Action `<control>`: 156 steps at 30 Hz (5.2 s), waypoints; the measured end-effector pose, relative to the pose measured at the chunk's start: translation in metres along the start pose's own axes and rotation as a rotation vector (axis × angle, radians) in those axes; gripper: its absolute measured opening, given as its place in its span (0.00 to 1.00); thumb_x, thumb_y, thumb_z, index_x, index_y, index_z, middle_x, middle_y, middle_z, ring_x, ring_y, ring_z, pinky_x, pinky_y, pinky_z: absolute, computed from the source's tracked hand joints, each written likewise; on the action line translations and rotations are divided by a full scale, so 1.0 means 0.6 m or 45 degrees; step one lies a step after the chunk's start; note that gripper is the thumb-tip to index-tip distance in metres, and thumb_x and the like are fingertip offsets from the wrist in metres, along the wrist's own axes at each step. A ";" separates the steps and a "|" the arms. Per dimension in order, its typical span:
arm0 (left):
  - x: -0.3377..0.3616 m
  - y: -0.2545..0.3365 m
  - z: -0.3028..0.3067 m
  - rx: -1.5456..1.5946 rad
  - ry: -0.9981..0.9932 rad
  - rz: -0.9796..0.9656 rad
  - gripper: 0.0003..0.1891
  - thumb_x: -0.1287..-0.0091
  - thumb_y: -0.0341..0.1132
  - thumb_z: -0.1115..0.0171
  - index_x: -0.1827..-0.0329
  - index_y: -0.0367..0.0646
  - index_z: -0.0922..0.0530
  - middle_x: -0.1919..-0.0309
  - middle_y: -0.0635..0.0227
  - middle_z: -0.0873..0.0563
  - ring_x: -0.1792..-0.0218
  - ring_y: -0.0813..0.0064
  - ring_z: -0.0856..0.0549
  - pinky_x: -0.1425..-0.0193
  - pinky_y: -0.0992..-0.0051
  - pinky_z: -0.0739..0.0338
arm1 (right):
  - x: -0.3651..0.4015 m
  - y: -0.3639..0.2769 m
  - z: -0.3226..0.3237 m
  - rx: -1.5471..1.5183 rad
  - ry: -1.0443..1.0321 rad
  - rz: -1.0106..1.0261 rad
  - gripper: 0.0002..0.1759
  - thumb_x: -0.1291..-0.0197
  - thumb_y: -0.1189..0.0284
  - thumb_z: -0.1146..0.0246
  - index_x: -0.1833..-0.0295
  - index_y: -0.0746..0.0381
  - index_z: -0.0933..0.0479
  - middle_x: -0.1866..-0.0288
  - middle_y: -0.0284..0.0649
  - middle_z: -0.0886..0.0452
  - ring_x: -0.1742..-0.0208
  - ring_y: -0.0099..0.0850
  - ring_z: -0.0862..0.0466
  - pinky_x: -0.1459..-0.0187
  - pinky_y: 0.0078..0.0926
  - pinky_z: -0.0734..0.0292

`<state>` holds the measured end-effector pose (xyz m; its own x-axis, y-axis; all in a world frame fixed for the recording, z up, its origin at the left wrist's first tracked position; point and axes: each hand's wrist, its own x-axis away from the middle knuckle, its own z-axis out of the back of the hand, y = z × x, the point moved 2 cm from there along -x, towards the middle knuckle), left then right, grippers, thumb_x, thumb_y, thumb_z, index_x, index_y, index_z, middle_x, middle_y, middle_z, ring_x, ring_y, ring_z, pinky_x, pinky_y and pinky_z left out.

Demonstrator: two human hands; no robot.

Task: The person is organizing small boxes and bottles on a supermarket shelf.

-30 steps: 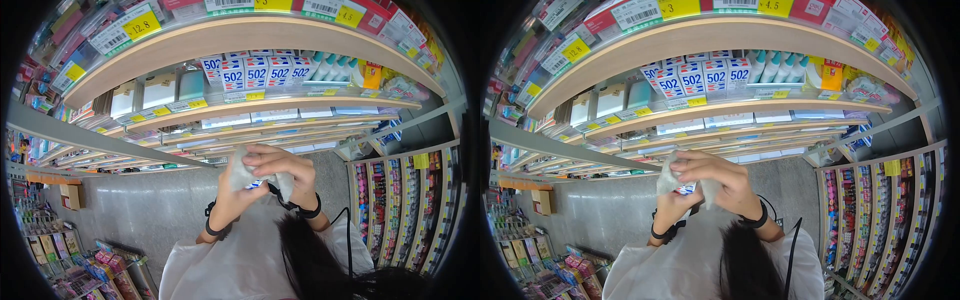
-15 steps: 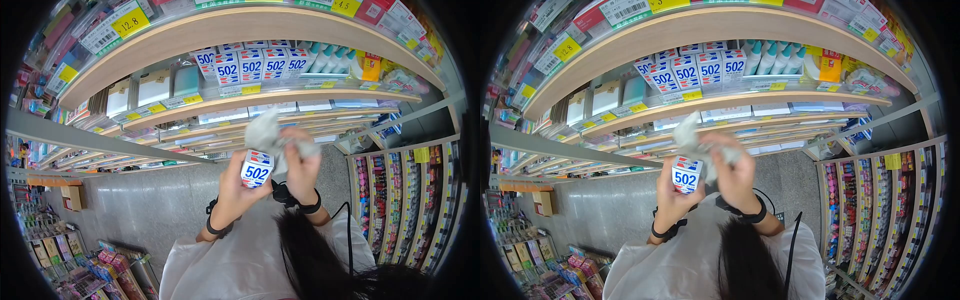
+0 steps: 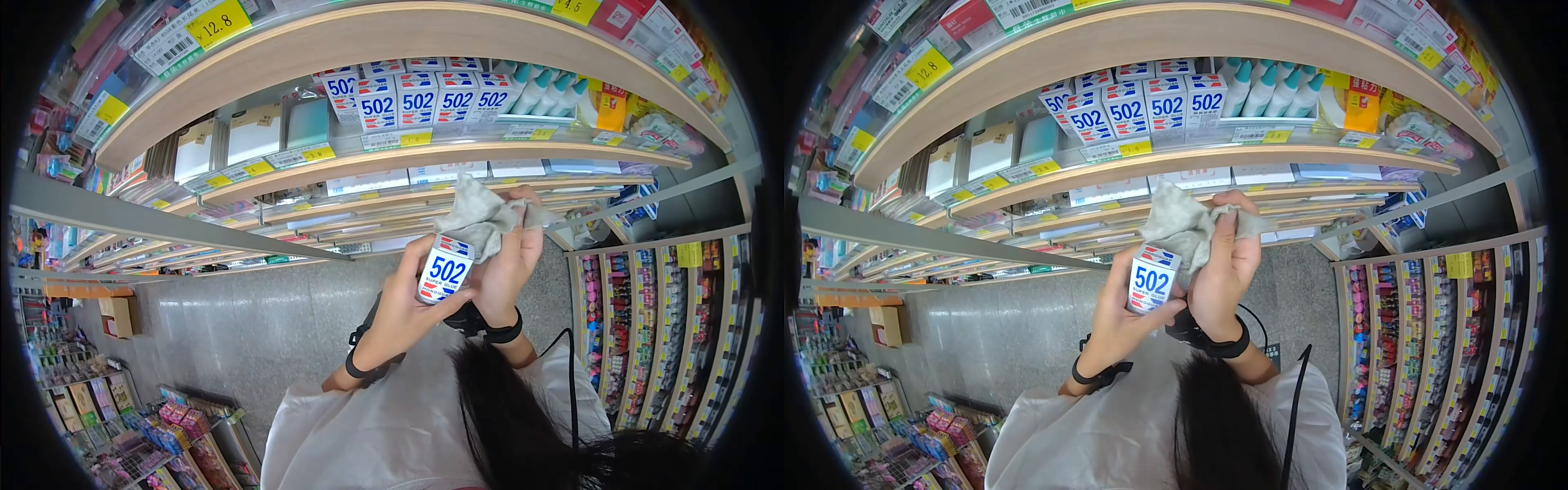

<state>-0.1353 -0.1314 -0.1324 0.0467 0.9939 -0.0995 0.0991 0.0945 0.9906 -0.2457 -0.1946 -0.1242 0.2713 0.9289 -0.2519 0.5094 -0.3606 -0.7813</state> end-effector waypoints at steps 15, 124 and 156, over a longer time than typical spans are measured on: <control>0.010 0.011 0.011 0.501 -0.133 0.263 0.38 0.38 0.28 0.36 0.28 0.47 0.48 0.57 0.61 0.22 0.58 0.74 0.17 0.56 0.75 0.21 | -0.036 -0.006 0.014 0.350 -0.090 0.048 0.16 0.28 0.69 0.51 0.40 0.67 0.34 0.47 0.38 0.26 0.47 0.22 0.27 0.45 0.20 0.34; 0.034 -0.044 0.031 0.358 0.389 0.135 0.27 0.24 0.48 0.61 0.30 0.38 0.43 0.43 0.63 0.27 0.41 0.75 0.27 0.38 0.75 0.32 | 0.077 0.009 -0.008 0.555 -0.979 0.300 0.18 0.48 0.82 0.42 0.49 0.68 0.23 0.51 0.54 0.19 0.42 0.50 0.22 0.43 0.38 0.27; 0.034 -0.024 0.047 0.355 0.683 -0.173 0.30 0.45 0.20 0.32 0.43 0.39 0.39 0.52 0.64 0.25 0.50 0.75 0.22 0.48 0.76 0.24 | 0.086 0.001 0.001 0.306 -0.440 -0.257 0.18 0.32 0.80 0.52 0.39 0.74 0.33 0.38 0.47 0.26 0.41 0.25 0.28 0.42 0.20 0.34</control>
<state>-0.1079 -0.1144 -0.1515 -0.4834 0.8708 -0.0898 0.3289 0.2757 0.9032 -0.2322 -0.1468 -0.1381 -0.1223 0.9667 -0.2246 0.3093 -0.1779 -0.9342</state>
